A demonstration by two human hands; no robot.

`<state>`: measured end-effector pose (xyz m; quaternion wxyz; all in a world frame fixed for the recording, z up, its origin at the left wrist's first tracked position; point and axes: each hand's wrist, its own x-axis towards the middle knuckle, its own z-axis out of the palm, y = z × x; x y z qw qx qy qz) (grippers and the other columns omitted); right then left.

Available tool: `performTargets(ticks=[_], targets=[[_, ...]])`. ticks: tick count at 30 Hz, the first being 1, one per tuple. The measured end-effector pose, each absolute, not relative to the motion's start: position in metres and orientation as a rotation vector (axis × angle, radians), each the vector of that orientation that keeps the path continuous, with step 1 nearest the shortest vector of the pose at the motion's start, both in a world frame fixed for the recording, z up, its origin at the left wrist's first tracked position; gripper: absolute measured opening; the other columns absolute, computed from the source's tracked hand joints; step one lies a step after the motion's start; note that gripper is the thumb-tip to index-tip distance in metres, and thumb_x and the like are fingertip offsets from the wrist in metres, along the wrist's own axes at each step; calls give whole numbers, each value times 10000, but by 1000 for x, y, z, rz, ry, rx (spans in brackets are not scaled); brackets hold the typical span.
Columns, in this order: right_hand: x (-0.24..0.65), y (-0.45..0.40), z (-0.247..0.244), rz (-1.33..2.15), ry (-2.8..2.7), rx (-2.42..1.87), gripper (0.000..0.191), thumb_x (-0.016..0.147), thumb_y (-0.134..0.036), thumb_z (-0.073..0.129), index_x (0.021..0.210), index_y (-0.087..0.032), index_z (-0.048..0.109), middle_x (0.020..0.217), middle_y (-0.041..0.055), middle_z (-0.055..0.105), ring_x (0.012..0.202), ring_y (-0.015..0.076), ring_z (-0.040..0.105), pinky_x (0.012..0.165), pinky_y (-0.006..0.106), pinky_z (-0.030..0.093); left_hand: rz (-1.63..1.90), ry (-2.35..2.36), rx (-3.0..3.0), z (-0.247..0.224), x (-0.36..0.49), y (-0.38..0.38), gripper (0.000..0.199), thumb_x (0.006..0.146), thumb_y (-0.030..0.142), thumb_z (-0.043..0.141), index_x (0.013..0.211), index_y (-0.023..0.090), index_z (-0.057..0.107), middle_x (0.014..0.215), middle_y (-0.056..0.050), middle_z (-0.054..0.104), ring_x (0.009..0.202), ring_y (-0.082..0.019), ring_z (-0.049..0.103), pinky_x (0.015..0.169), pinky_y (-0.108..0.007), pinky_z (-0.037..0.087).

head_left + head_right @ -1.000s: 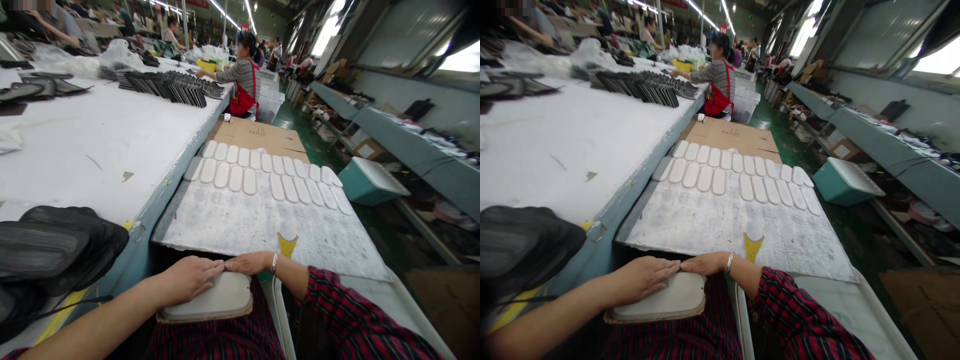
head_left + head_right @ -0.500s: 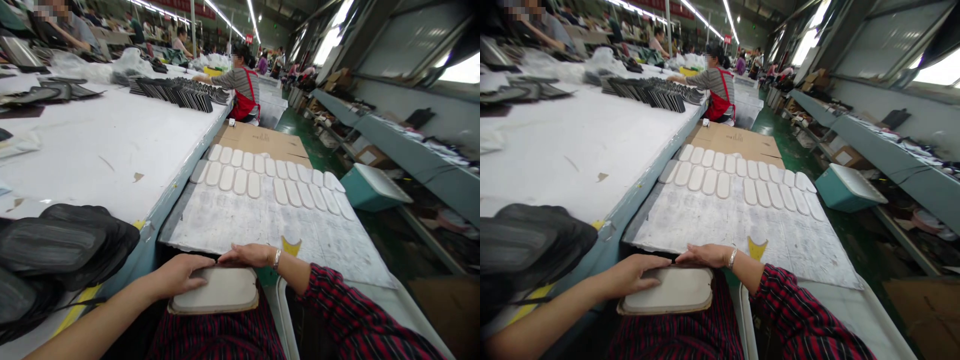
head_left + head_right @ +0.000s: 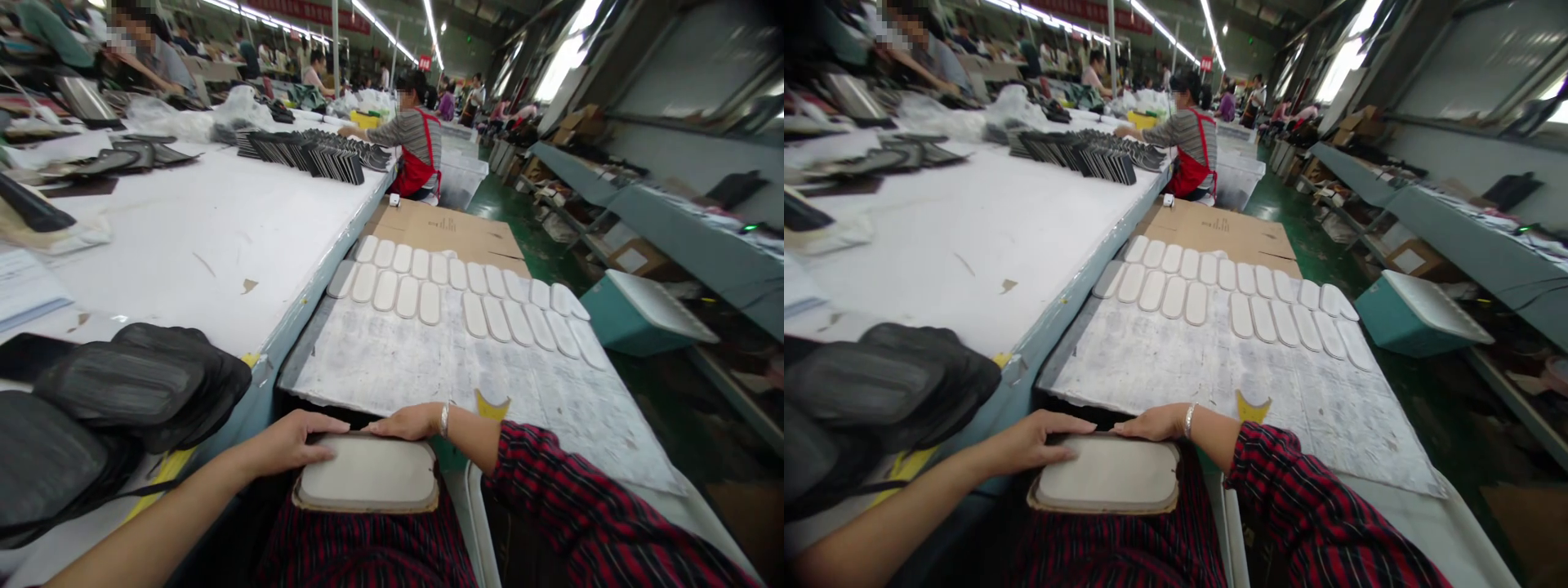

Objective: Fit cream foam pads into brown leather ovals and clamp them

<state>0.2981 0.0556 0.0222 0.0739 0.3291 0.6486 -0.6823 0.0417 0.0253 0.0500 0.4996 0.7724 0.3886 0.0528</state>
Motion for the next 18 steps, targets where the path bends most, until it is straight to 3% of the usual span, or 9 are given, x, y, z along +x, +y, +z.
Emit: performTargets(ticks=[3,10,14,18], targets=[[282,59,17,-2130,1996,852,467,764,-562,535,1095,-248,632,1210,3,579,1150,169,496,1027,285,300,163,918,1861,48,38,22,427,748,300,619,1168,239,574,1187,-28,617,1081,-187,569,965,-339,417],[254,60,14,-2165,2083,585,531,780,-603,451,1061,-193,639,1234,39,555,1214,179,427,1062,316,252,234,840,2097,40,32,15,354,802,316,572,1146,237,593,1175,-35,625,1054,-163,587,934,-286,447],[241,61,12,-2063,2130,578,565,809,-579,420,1155,-163,582,1327,68,466,1258,187,371,1080,315,208,228,855,2287,40,30,10,307,838,347,524,1102,227,623,1152,-44,639,1026,-160,602,907,-263,461],[259,59,19,-2084,2080,583,549,821,-564,417,1209,-198,544,1324,27,472,1269,160,352,1074,272,201,213,881,2369,42,30,6,303,855,358,492,1102,237,620,1164,-37,632,1026,-160,602,899,-268,469]])
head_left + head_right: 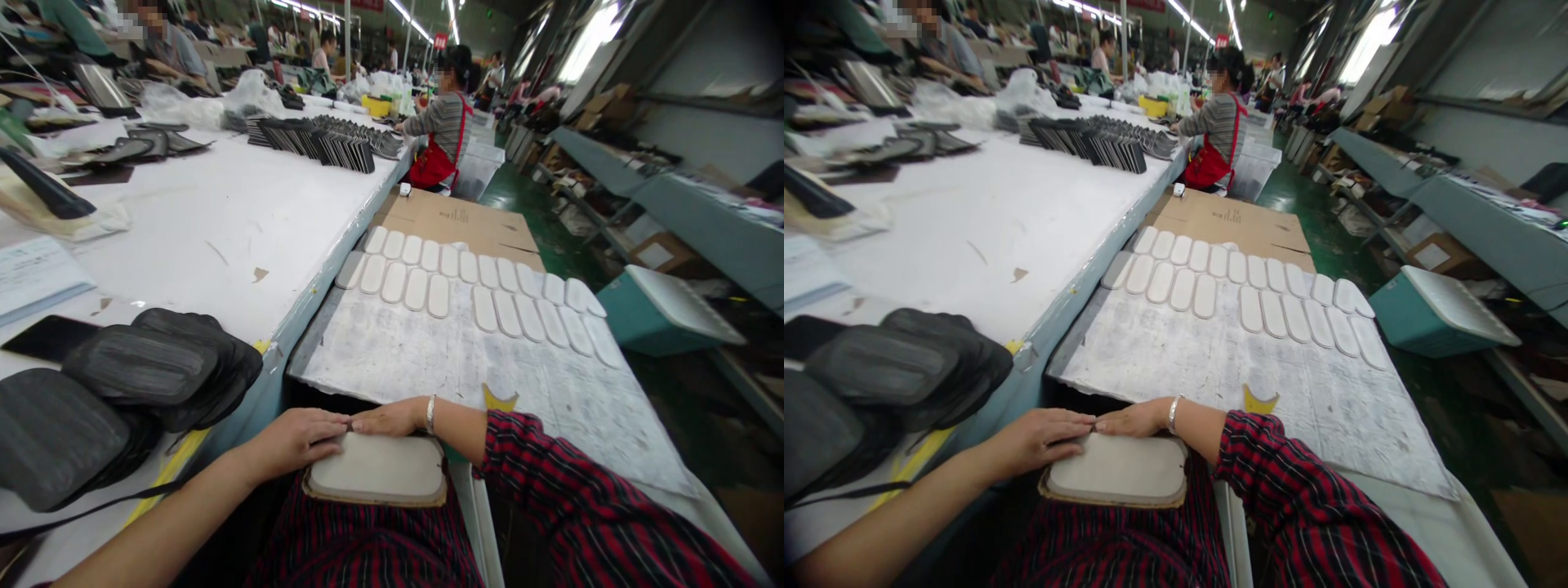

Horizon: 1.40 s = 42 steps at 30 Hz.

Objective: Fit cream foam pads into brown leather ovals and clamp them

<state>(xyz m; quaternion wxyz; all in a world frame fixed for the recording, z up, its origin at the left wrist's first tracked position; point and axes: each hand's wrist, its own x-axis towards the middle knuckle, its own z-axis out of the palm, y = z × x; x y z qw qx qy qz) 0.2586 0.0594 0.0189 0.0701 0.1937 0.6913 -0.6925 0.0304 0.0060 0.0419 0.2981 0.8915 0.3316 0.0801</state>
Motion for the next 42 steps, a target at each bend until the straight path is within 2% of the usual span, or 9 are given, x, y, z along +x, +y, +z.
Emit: performTargets(ticks=[6,13,16,19,24,28,31,35,42], targets=[[325,43,28,-2218,1876,857,589,833,-592,381,1276,-217,478,1286,17,512,1174,154,462,984,273,339,224,953,2480,51,38,3,302,843,367,497,1081,233,626,1156,-56,635,1060,-195,581,917,-331,464],[353,29,42,-2194,2048,1394,454,863,-532,398,1156,-232,573,1253,35,534,1125,175,498,992,352,334,240,876,2598,65,86,-14,391,802,357,559,1154,187,554,1204,-111,588,1108,-257,527,961,-432,404],[371,-1,47,-2085,2091,2024,469,864,-541,364,998,-158,600,1024,92,619,911,180,588,848,348,440,280,803,2610,64,98,-28,524,770,431,592,1226,197,483,1263,-110,536,1157,-269,471,985,-439,365],[386,-51,44,-1965,2025,2395,433,856,-535,358,780,-157,553,694,42,574,619,145,554,618,296,466,245,760,2656,61,109,-43,596,717,468,642,1226,205,474,1244,-112,528,1121,-284,471,950,-448,371],[372,-117,21,-1772,2228,2250,288,809,-446,511,699,-182,551,636,-2,545,586,127,495,556,252,393,133,757,2746,56,131,-59,423,752,411,626,1112,205,546,1073,-86,587,976,-257,513,824,-404,415],[345,-127,7,-1752,2211,2145,274,823,-408,506,726,-177,619,665,12,593,604,141,510,560,254,373,154,860,2780,48,132,-70,404,792,336,595,1166,207,513,1120,-78,578,1001,-256,495,840,-403,402],[337,-127,17,-1207,2505,2170,330,871,-402,450,686,-175,600,654,24,568,619,146,486,597,272,342,172,879,2788,43,127,-76,469,795,292,600,1235,217,457,1177,-73,561,1037,-249,481,866,-396,393],[339,-124,42,-407,2897,1920,183,890,-305,451,881,-196,598,815,49,570,787,179,465,720,320,299,186,917,2764,41,128,-80,426,803,266,592,1209,209,477,1149,-57,579,1031,-238,483,864,-389,397],[341,-108,50,-316,2979,1669,205,891,-218,429,734,-175,553,759,33,518,770,167,409,722,326,272,241,969,2753,47,136,-80,274,883,249,454,1145,213,526,1074,-50,605,958,-219,501,795,-372,398]])
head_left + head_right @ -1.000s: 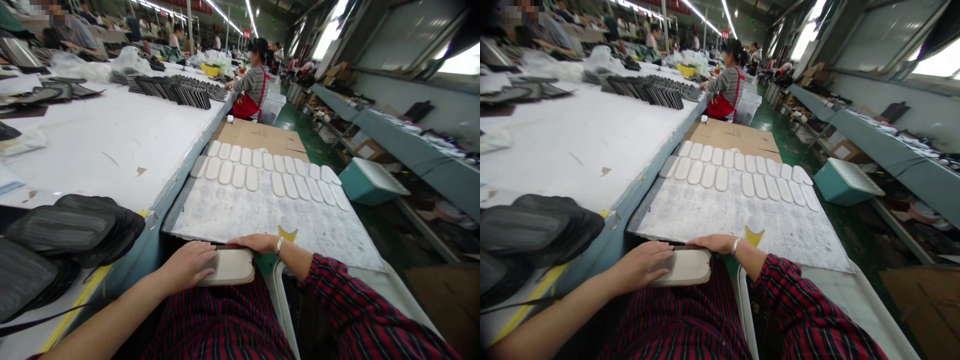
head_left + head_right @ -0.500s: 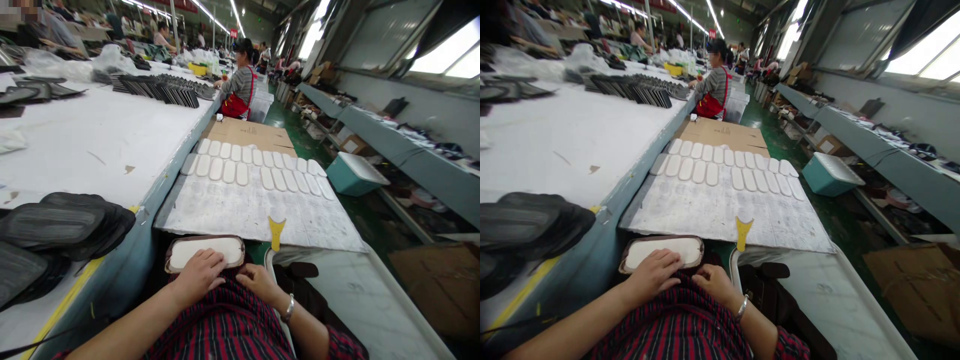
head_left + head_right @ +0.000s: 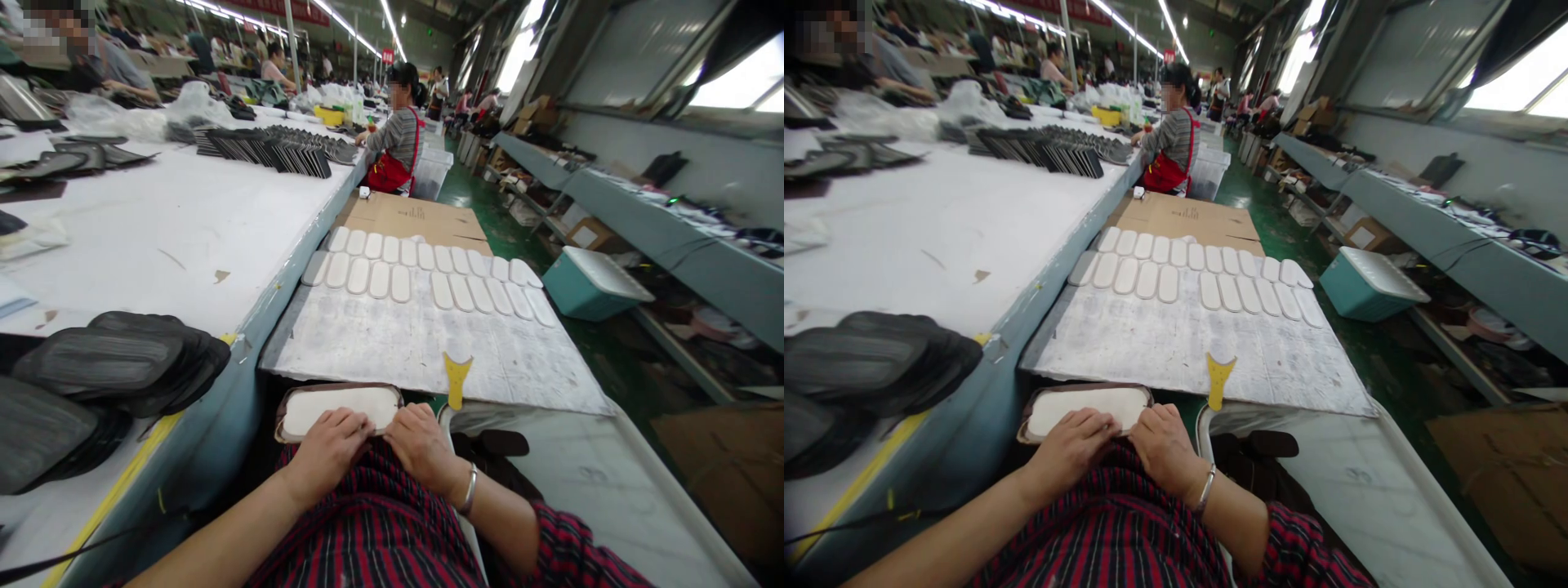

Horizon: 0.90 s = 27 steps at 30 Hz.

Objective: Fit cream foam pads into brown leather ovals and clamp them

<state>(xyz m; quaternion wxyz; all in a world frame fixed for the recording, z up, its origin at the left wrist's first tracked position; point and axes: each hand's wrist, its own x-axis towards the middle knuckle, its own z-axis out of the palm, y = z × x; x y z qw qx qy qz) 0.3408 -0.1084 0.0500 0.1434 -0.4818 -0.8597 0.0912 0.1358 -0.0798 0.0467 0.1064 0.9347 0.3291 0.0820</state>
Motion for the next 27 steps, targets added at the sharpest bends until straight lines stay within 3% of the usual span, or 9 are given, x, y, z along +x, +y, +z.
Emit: performTargets(ticks=[9,13,16,18,20,22,24,27], targets=[[320,-101,65,454,-2309,-1864,102,842,-225,506,754,-184,537,824,27,536,798,174,472,702,308,290,260,1159,2574,55,151,-78,166,861,180,444,887,206,606,931,-31,614,888,-208,494,740,-363,385],[312,-100,71,392,-2220,-2029,90,824,-227,532,892,-173,507,901,54,544,831,201,497,729,323,315,257,1271,2478,60,158,-76,188,855,164,426,850,194,611,884,-43,621,865,-221,513,738,-379,410],[314,-98,73,357,-2191,-2080,245,788,-262,589,977,-162,471,951,76,546,881,225,504,749,331,328,322,1164,2302,62,145,-73,249,815,167,496,1042,213,587,971,-48,635,925,-217,548,822,-387,439],[317,-95,73,394,-2245,-2050,252,781,-277,601,969,-168,473,956,74,553,877,224,513,740,326,331,441,1081,2083,65,124,-71,553,783,193,554,1303,244,371,1166,-57,582,982,-190,568,862,-357,461],[321,-91,73,449,-2300,-2005,214,786,-275,596,939,-176,484,932,59,565,849,215,522,715,317,328,575,1106,1950,67,96,-69,710,792,254,564,1388,274,179,1326,-70,462,1065,-174,548,898,-336,462],[323,-88,75,526,-2359,-1935,141,800,-262,577,884,-181,497,881,39,575,802,196,526,681,301,320,634,1195,2032,65,69,-70,577,804,314,558,1332,285,326,1332,-62,452,1134,-194,501,952,-359,428],[324,-85,76,604,-2427,-1809,95,807,-242,566,849,-182,506,847,24,574,781,174,522,670,284,316,591,1234,2248,59,52,-72,398,785,361,587,1170,274,534,1221,-57,543,1142,-227,481,983,-406,390],[318,-82,77,649,-2519,-1558,124,794,-247,594,881,-188,529,854,14,564,814,158,509,702,269,319,516,1205,2504,46,45,-75,273,758,387,621,1003,268,636,1085,-54,614,1061,-238,512,958,-455,382]])
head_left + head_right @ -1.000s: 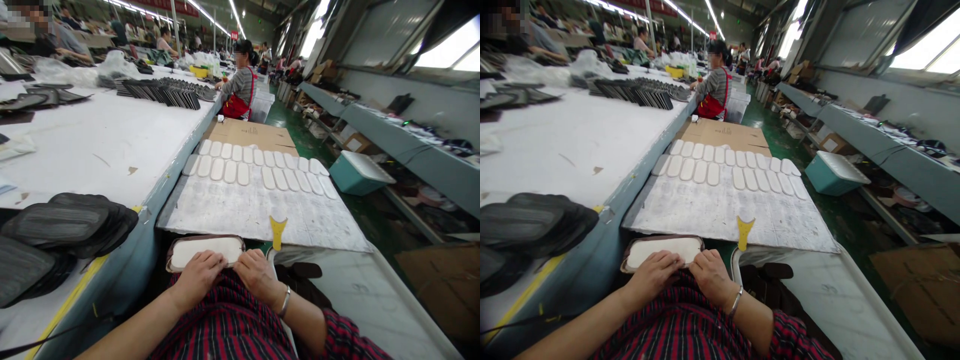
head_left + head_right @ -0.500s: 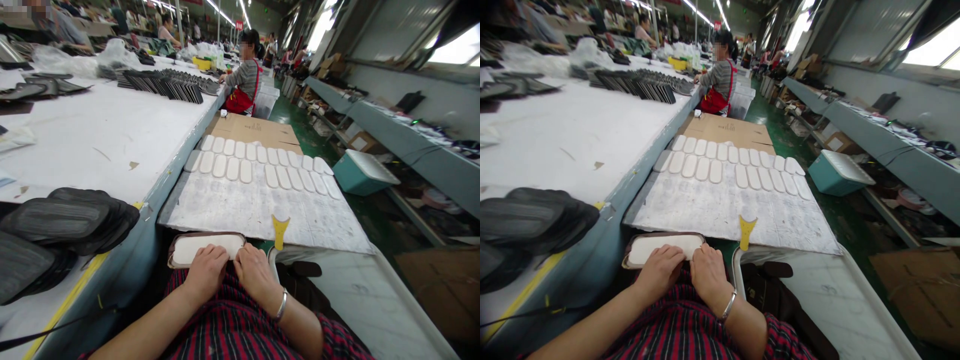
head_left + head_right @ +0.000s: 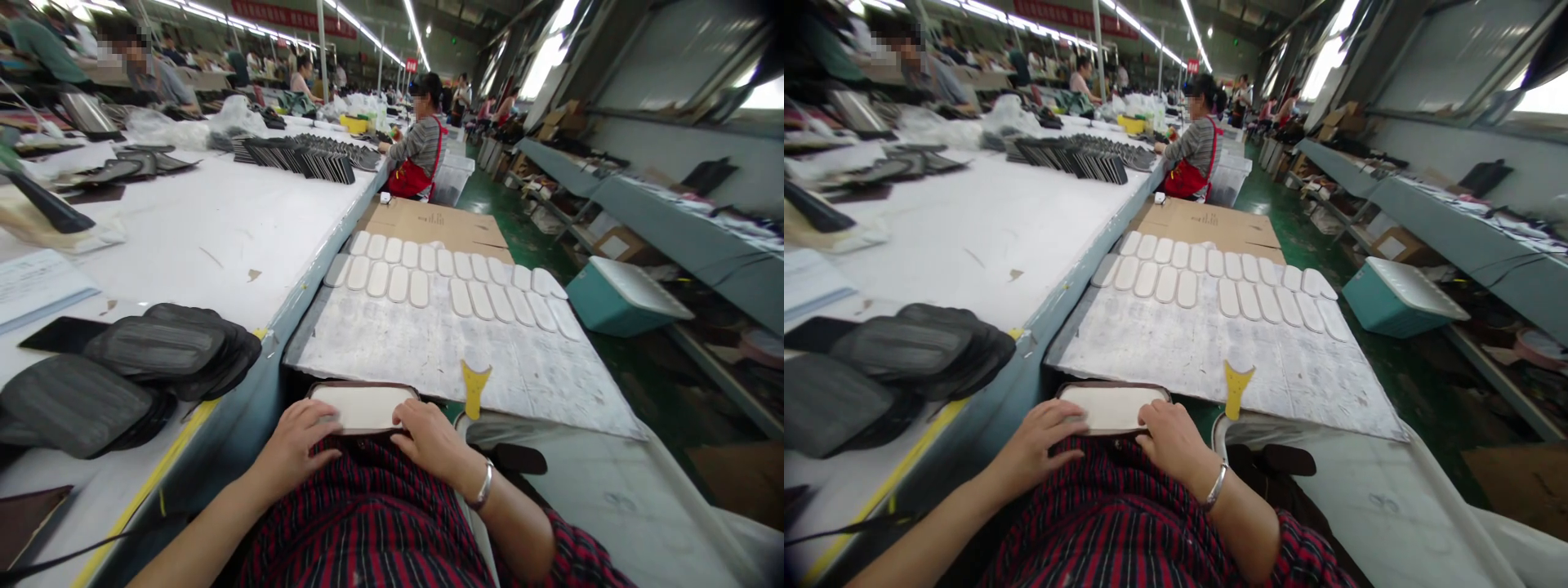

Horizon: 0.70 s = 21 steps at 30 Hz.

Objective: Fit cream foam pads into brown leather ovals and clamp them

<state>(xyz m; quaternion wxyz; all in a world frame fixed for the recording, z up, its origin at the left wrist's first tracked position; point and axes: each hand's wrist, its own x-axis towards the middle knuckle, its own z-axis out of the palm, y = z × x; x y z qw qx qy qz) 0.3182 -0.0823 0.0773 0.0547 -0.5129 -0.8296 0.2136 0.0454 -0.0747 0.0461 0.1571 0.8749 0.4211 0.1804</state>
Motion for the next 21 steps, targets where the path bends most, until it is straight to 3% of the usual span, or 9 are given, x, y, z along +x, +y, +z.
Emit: performTargets(ticks=[8,14,21], targets=[[296,-72,71,523,-2715,-1334,198,880,-322,481,797,-168,574,824,29,554,790,154,487,715,297,304,725,1239,2590,34,59,-73,85,789,322,607,829,283,672,992,5,664,1057,-200,507,1050,-487,241],[288,-73,71,517,-2757,-1317,174,872,-322,488,833,-174,572,842,34,549,813,162,484,725,308,303,835,1263,2536,32,61,-77,99,819,268,572,834,270,670,963,2,674,1032,-194,524,1052,-514,230],[280,-73,68,475,-2796,-1300,172,864,-263,438,808,-152,556,856,60,554,811,171,480,736,322,308,836,1197,2564,29,59,-77,121,779,323,621,876,259,654,967,-3,678,1004,-201,542,1062,-526,201]])
